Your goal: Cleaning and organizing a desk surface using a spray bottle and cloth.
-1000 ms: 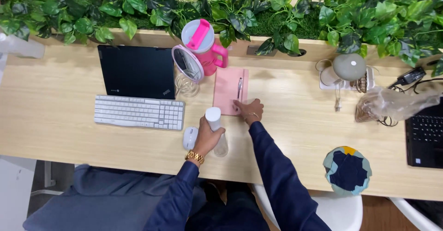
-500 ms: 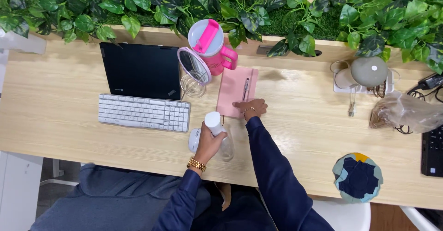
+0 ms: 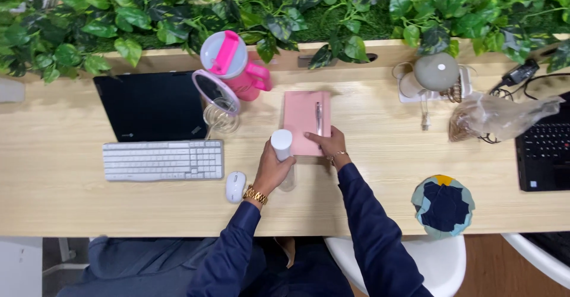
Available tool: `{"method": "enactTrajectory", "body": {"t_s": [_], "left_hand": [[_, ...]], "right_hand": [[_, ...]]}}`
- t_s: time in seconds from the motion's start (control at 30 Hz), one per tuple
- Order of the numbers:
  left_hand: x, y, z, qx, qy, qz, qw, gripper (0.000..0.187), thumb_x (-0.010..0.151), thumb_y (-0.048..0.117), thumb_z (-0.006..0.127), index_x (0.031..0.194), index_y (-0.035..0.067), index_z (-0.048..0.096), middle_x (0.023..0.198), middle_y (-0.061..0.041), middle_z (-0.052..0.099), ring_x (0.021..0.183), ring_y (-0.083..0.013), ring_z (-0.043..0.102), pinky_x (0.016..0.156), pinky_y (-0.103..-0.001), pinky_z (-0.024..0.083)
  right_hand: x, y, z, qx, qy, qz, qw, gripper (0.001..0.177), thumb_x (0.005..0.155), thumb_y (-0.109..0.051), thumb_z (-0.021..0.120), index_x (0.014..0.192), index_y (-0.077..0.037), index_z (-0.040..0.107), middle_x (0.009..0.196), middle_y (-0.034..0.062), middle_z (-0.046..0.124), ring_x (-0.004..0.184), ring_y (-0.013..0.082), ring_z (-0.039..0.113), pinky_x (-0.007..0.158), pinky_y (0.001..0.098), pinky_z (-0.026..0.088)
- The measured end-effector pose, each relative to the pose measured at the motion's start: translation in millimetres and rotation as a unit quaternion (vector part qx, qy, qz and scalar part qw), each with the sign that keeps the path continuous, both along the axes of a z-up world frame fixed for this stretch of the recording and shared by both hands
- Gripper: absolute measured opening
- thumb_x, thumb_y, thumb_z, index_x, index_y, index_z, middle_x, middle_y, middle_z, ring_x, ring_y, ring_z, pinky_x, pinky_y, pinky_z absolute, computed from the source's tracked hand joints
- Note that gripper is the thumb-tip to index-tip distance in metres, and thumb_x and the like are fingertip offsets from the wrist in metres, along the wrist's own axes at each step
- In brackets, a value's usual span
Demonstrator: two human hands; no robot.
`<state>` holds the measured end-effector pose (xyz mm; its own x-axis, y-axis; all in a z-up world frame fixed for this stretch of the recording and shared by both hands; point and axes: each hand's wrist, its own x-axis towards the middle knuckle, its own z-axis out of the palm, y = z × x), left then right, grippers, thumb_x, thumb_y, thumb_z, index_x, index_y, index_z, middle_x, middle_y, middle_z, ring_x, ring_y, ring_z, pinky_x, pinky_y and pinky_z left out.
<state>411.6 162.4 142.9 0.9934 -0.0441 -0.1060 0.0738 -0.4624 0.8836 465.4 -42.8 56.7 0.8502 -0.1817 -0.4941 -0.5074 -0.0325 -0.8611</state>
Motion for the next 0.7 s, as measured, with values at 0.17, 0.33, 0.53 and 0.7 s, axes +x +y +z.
{"method": "enactTrajectory", "body": {"t_s": [0.17,0.33,0.53,0.7], "left_hand": [[35,-59,2,-0.019,0.003,-0.043,0.999,0.069,0.072,0.016,0.079,0.134,-0.001,0.053,0.13,-0.018,0.058,0.12,-0.0353,0.06,0.101,-0.041,0.049],[54,-104,12,-0.038,0.041,-0.065,0.996,0.066,0.074,0.017,0.078,0.133,-0.001,0.053,0.13,-0.017,0.058,0.119,-0.0318,0.062,0.1,-0.04,0.051],[55,-123,4,-0.069,0.1,-0.065,0.99,0.068,0.075,0.015,0.078,0.135,0.0,0.048,0.127,-0.014,0.059,0.114,-0.0257,0.065,0.094,-0.037,0.055],[57,-116,2,-0.066,0.107,-0.055,0.991,0.065,0.076,0.013,0.077,0.133,0.0,0.049,0.124,-0.014,0.06,0.11,-0.0245,0.066,0.091,-0.036,0.056]], "right_hand": [[5,-76,9,-0.003,-0.015,-0.062,0.998,0.058,0.064,-0.028,0.097,0.104,0.002,0.069,0.09,0.0093,0.076,0.071,0.0142,0.071,0.062,0.0291,0.06],[31,-152,4,-0.022,-0.041,-0.078,0.996,0.058,0.063,-0.026,0.097,0.104,0.003,0.069,0.092,0.0097,0.076,0.074,0.0142,0.072,0.065,0.0288,0.061],[58,-193,-22,-0.089,-0.03,-0.04,0.995,0.06,0.061,-0.03,0.098,0.102,0.004,0.071,0.093,0.0115,0.077,0.076,0.0163,0.073,0.069,0.0305,0.061],[50,-180,-6,-0.269,-0.005,-0.061,0.961,0.074,0.059,-0.048,0.098,0.102,0.005,0.071,0.094,0.0171,0.076,0.082,0.0267,0.074,0.077,0.036,0.059]]}}
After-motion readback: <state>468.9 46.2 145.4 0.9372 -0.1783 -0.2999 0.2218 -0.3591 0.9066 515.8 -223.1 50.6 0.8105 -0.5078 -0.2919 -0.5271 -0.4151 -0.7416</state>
